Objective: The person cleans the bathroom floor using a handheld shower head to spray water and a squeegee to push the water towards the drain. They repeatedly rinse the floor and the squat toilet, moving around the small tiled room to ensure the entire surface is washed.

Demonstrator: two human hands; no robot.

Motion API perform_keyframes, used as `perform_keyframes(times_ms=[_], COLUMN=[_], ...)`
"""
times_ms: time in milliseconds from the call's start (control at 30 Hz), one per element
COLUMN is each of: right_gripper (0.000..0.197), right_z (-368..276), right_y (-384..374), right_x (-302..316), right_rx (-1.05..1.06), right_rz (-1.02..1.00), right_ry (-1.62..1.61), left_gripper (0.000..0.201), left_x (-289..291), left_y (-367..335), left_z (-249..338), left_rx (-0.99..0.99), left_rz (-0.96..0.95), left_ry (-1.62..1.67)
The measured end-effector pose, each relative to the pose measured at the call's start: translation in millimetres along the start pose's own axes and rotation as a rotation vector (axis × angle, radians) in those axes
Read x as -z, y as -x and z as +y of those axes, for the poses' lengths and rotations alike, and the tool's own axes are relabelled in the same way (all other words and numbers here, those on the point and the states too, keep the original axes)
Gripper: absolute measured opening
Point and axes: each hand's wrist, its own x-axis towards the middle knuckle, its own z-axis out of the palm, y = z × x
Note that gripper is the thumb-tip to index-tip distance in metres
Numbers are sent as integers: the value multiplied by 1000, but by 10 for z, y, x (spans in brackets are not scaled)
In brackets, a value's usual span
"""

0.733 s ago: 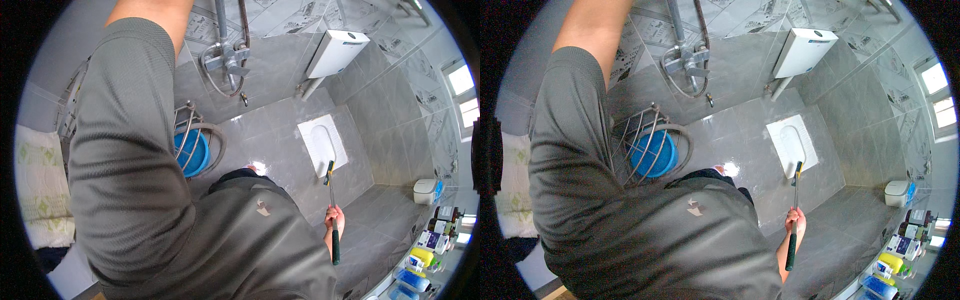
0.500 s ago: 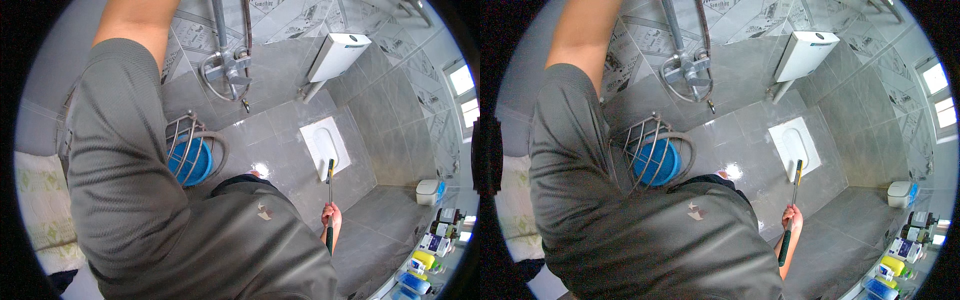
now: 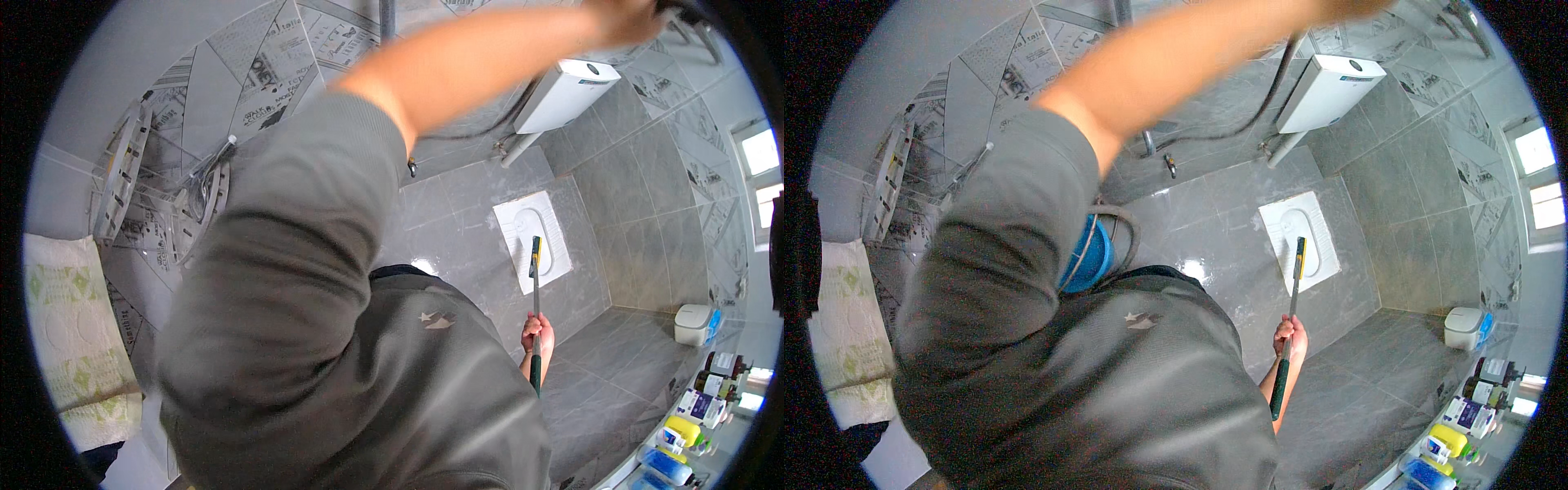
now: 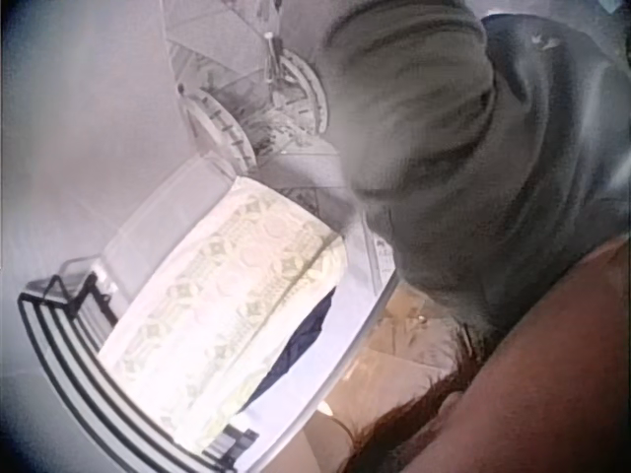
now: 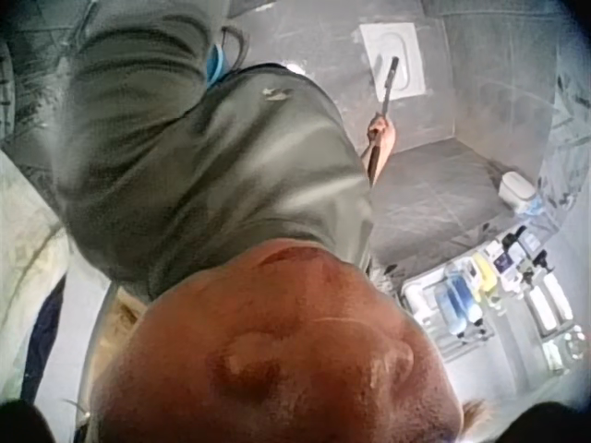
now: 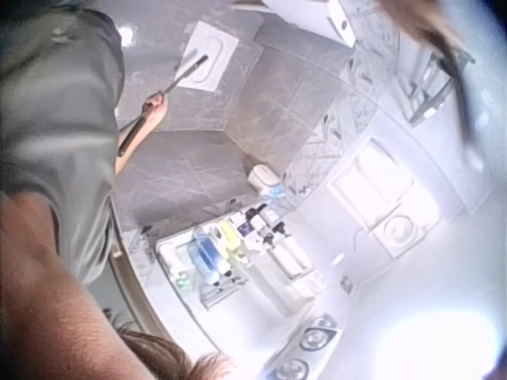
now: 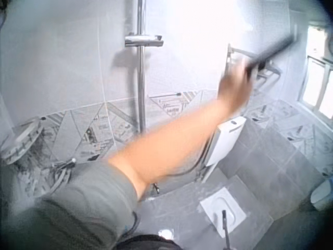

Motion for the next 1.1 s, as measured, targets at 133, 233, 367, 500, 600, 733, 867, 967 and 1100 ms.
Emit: perform_keyframes(times_ms=[133, 233, 367, 500, 600, 733, 867, 967, 1100], right_gripper=[19, 19, 17, 15, 18, 19, 17, 14, 12], right_z=[194, 235, 312, 344, 320, 308, 552, 670, 1043], right_y=[75, 329, 498, 494, 415, 293, 399, 536, 515], right_x=[83, 311, 599, 781, 801, 858, 851, 973, 1060], right_rx=[2, 65, 166, 242, 239, 254, 337, 400, 459], right_rz=[-24, -19, 105, 227, 303, 278, 340, 455, 568], right_ry=[105, 112, 119, 178, 99, 72, 194, 420, 639], left_gripper=[24, 18, 19, 25, 27, 32, 39, 38, 26], left_x=[594, 793, 1372, 1634, 1600, 1719, 1831, 1643, 1808], left_y=[1753, 2953, 3518, 3454, 3133, 2827, 2733, 2822, 3078], left_z=[1, -71, -54, -148, -302, -778, -1061, -1154, -1635], left_rx=[509, 807, 942, 645, 428, 674, 640, 718, 894], left_rz=[-605, -871, -1115, -1188, -1252, -1303, -1375, -1400, -1368], left_ry=[-343, -552, -711, -996, -1095, -913, -957, -835, -548])
